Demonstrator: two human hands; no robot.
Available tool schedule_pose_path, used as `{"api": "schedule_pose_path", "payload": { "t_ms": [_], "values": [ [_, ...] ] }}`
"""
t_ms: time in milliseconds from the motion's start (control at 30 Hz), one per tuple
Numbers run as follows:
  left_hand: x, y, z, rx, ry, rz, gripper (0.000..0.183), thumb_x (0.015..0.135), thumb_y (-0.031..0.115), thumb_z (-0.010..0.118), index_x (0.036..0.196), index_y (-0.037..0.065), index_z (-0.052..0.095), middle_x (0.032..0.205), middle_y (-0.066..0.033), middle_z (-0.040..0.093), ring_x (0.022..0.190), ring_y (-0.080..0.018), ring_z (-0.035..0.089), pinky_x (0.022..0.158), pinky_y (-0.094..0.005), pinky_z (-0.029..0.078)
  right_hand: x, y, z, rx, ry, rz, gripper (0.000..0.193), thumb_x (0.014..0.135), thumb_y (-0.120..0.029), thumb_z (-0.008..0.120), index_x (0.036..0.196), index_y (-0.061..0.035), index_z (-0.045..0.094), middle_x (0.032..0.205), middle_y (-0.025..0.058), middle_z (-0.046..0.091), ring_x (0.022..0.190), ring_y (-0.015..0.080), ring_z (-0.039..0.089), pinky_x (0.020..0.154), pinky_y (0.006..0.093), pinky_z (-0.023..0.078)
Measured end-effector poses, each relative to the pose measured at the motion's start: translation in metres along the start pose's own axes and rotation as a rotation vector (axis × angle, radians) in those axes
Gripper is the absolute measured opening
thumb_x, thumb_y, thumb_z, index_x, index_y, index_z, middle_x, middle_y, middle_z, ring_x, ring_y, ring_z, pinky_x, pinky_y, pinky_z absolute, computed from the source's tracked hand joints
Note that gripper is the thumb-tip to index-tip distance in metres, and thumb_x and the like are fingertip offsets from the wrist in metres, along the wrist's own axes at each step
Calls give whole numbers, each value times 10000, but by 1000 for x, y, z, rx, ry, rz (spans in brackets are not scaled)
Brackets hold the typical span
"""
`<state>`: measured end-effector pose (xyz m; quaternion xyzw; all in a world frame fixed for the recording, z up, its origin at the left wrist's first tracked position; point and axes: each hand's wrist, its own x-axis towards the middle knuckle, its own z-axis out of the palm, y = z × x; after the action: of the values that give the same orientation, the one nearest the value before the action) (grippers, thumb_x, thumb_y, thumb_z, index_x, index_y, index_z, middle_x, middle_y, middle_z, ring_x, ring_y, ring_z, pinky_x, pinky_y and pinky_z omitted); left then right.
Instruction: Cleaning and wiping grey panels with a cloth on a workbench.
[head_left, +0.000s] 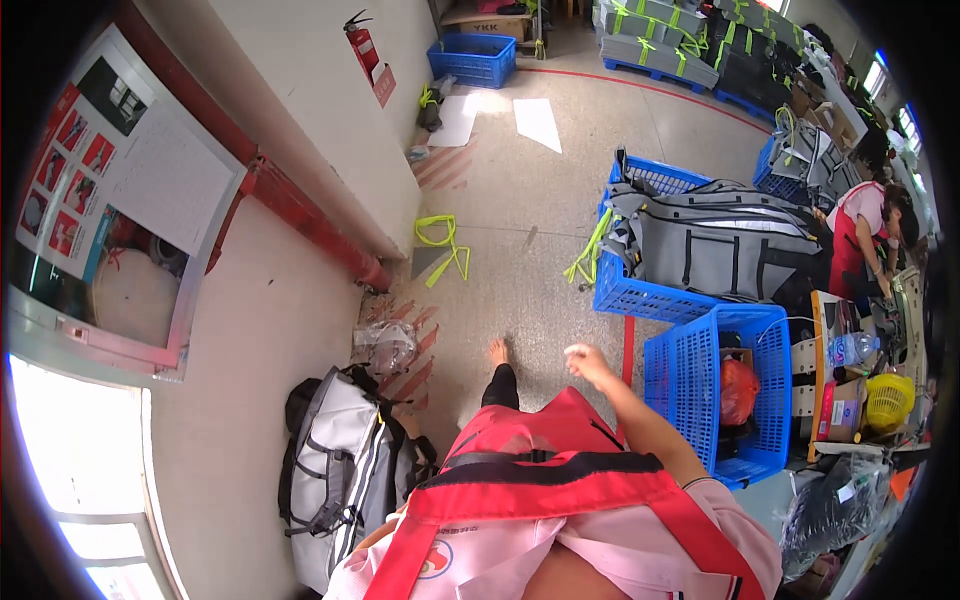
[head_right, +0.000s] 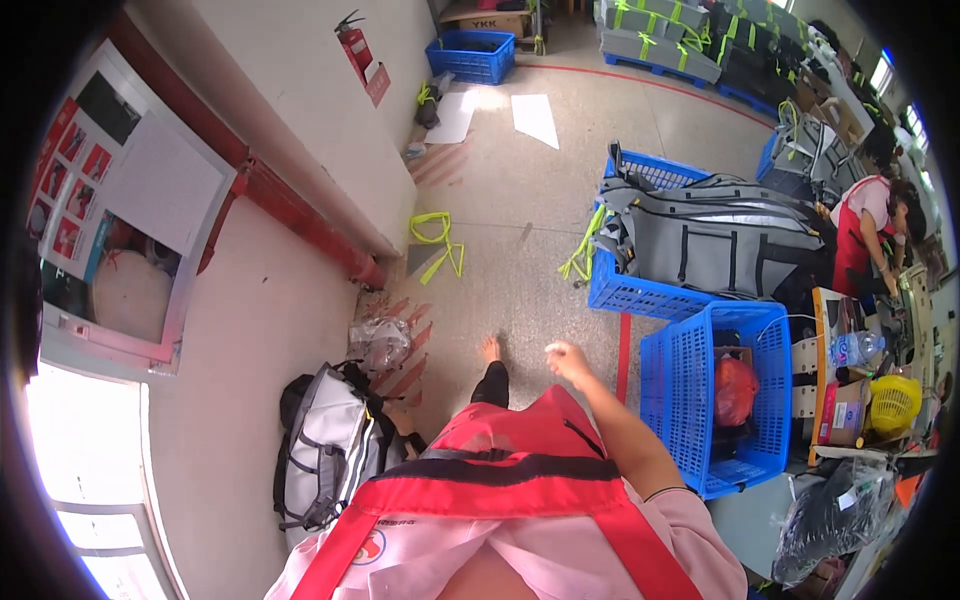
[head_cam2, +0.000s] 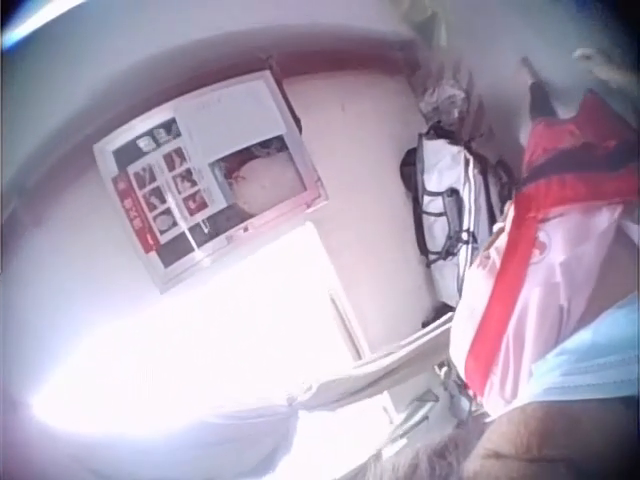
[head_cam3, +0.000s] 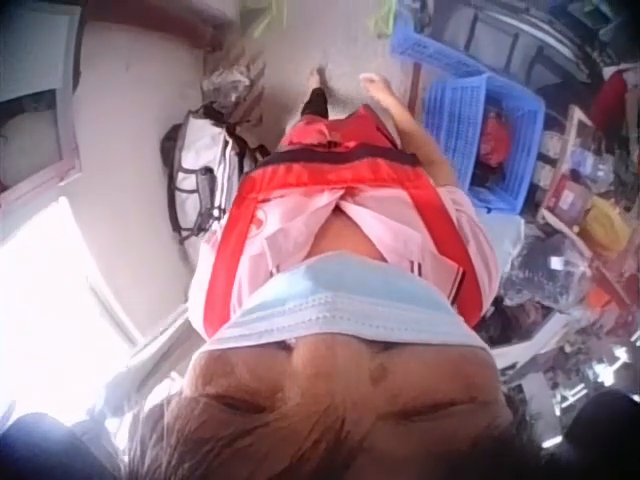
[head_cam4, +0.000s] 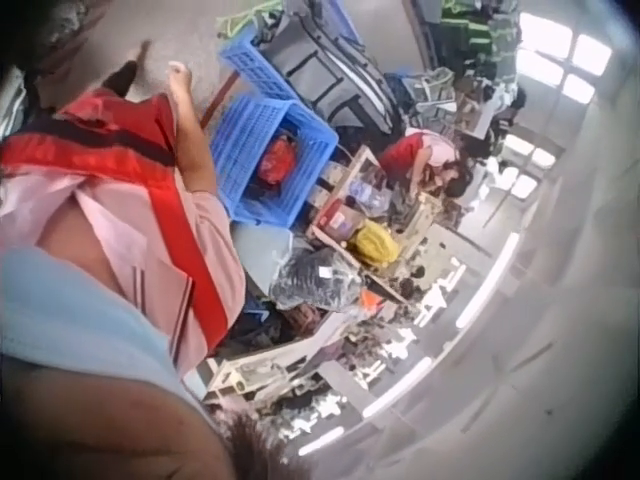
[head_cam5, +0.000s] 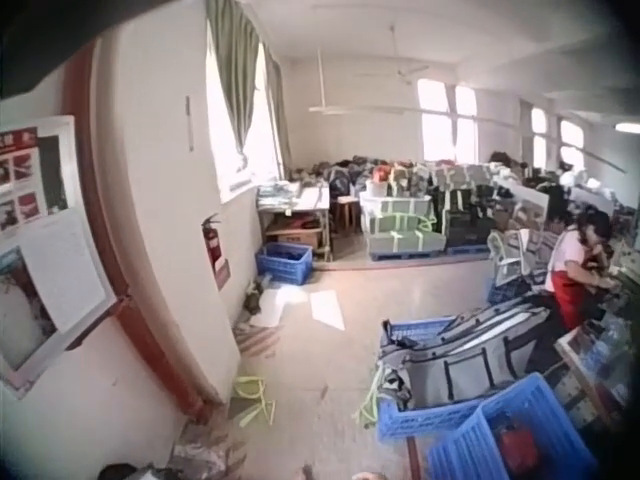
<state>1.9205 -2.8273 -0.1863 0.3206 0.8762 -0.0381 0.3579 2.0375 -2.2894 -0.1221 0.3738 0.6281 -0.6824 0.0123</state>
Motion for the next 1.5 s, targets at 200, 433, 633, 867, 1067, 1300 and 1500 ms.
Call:
{"api": "schedule_pose_path", "payload": {
  "t_ms": [200, 433, 633, 867, 1067, 1300, 1500],
  "values": [
    [130, 14, -102, 107, 128, 152, 486, 914, 436, 525, 705, 27, 686, 614, -77, 652, 551, -190, 651, 522, -325, 524, 41, 68, -21, -790, -426, -49, 330, 779, -285, 727, 1067, -124, 719, 876, 93, 720, 801, 234, 687, 734, 359, 548],
    [338, 9, -322, -264, 27, 174, 527, 943, 496, 438, 805, 67, 711, 638, -118, 662, 556, -264, 646, 533, -425, 500, 129, 21, -168, -496, 439, -42, 165, 816, -81, 613, 958, -57, 692, 710, 70, 664, 588, 141, 621, 552, 304, 513],
    [456, 62, -425, -432, 174, 146, 448, 910, 419, 507, 716, 72, 714, 657, -112, 676, 594, -271, 652, 609, -418, 499, 174, -81, -136, 43, 499, 98, 188, 867, -103, 597, 1036, -48, 658, 757, 72, 668, 586, 129, 619, 516, 273, 502],
    [496, 138, -425, -648, -46, 92, 274, 857, 285, 630, 776, 39, 717, 642, -64, 665, 584, -160, 626, 579, -330, 489, 200, -17, -150, -197, 73, 443, 137, 841, -122, 645, 940, -50, 704, 766, 98, 694, 583, 171, 644, 531, 320, 526],
    [499, 68, -408, -385, -103, 122, 293, 821, 339, 627, 857, 66, 729, 702, -192, 674, 680, -297, 685, 627, -450, 499, 311, -55, -283, -632, 215, 281, 202, 834, -142, 597, 646, -84, 642, 567, 50, 617, 461, 150, 579, 430, 319, 460],
    [539, 76, -519, -17, 0, 154, 269, 867, 270, 600, 856, 13, 679, 638, -103, 661, 645, -191, 675, 551, -385, 505, 563, -259, -323, -285, 331, 129, 117, 855, -154, 640, 859, -42, 673, 679, 51, 651, 531, 120, 591, 467, 274, 459],
    [629, 203, -599, -981, 45, -247, 292, 878, 253, 619, 864, -25, 708, 745, -87, 705, 706, -170, 671, 649, -311, 506, 724, -420, -220, -138, 98, -21, 209, 887, -134, 595, 1061, -50, 675, 811, 63, 671, 674, 121, 626, 584, 270, 527]
  ]
}}
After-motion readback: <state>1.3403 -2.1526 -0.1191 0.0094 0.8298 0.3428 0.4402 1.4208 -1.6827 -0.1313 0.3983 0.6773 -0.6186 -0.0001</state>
